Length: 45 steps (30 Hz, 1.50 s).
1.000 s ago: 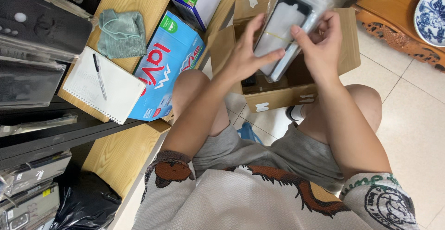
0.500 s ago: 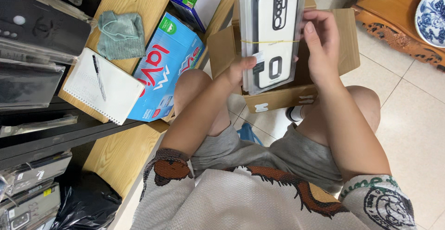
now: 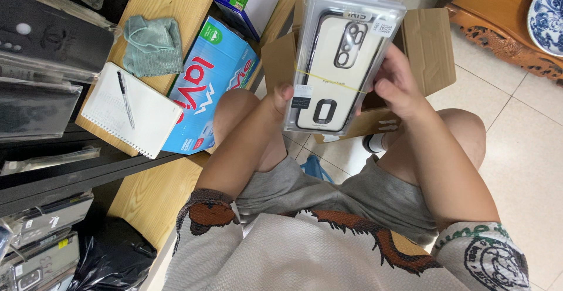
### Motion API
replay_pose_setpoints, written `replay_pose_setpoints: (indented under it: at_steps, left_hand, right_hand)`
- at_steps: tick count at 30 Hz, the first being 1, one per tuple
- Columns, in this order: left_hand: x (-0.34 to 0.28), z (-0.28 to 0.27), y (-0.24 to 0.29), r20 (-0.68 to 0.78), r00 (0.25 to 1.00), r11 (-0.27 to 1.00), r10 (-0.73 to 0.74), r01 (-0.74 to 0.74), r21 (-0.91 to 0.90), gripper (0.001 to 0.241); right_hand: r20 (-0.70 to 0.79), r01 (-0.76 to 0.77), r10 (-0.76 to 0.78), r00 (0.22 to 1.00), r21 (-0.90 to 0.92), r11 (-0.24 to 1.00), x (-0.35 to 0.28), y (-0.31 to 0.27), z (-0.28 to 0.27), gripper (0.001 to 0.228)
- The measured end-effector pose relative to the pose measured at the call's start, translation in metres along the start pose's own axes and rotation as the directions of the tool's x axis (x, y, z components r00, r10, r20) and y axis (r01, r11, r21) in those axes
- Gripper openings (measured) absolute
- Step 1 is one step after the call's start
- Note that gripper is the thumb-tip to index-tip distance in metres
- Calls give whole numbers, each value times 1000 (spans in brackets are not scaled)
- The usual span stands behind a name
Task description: The person wipes various phone cases with a cloth and places them into a cardboard box.
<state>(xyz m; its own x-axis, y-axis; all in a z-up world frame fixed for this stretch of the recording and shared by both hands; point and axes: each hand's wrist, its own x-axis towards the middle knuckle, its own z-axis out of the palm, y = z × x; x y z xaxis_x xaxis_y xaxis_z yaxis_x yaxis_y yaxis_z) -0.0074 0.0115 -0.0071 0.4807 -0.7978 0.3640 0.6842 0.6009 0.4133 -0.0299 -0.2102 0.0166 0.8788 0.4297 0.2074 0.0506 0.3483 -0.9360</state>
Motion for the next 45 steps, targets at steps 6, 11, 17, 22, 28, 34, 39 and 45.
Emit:
replay_pose_setpoints:
  at_steps: [6, 11, 17, 22, 28, 34, 39, 45]
  left_hand:
    - [-31, -56, -22, -98, 986, 991, 136, -136, 11, 90]
    - [-52, -89, -33, -339, 940, 970, 35, 50, 237, 87]
    - [-50, -142, -47, -622, 767, 594, 157, 430, 680, 95]
    - [-9, -40, -2, -703, 651, 360, 288, 606, 709, 76]
    - [-48, -120, -38, -756, 627, -182, 186, 778, 601, 56]
    - [-51, -135, -53, -865, 501, -558, 29, 726, 402, 64]
    - [-42, -124, -51, -821, 569, -579, 52, 687, 439, 60]
    - [-31, -95, -18, -817, 528, -260, 231, 843, 471, 98]
  right_hand:
    - [-22, 98, -109, 994, -280, 955, -8, 31, -18, 62]
    - [-115, -6, -23, 993, -245, 970, -1, 9, 3, 38]
    - [-401, -223, 113, 909, -240, 945, -6, 32, -2, 32]
    - [-484, -376, 230, 844, -230, 898, -4, 22, -12, 31]
    - [-576, -602, 193, 794, -701, 384, -14, 89, -66, 43]
    - [-637, -742, 405, 656, -643, 190, -35, 210, -146, 60]
    - [-689, -840, 559, 461, -542, 25, -41, 269, -170, 76]
    - [-633, -911, 710, 307, -411, 27, -96, 426, -252, 96]
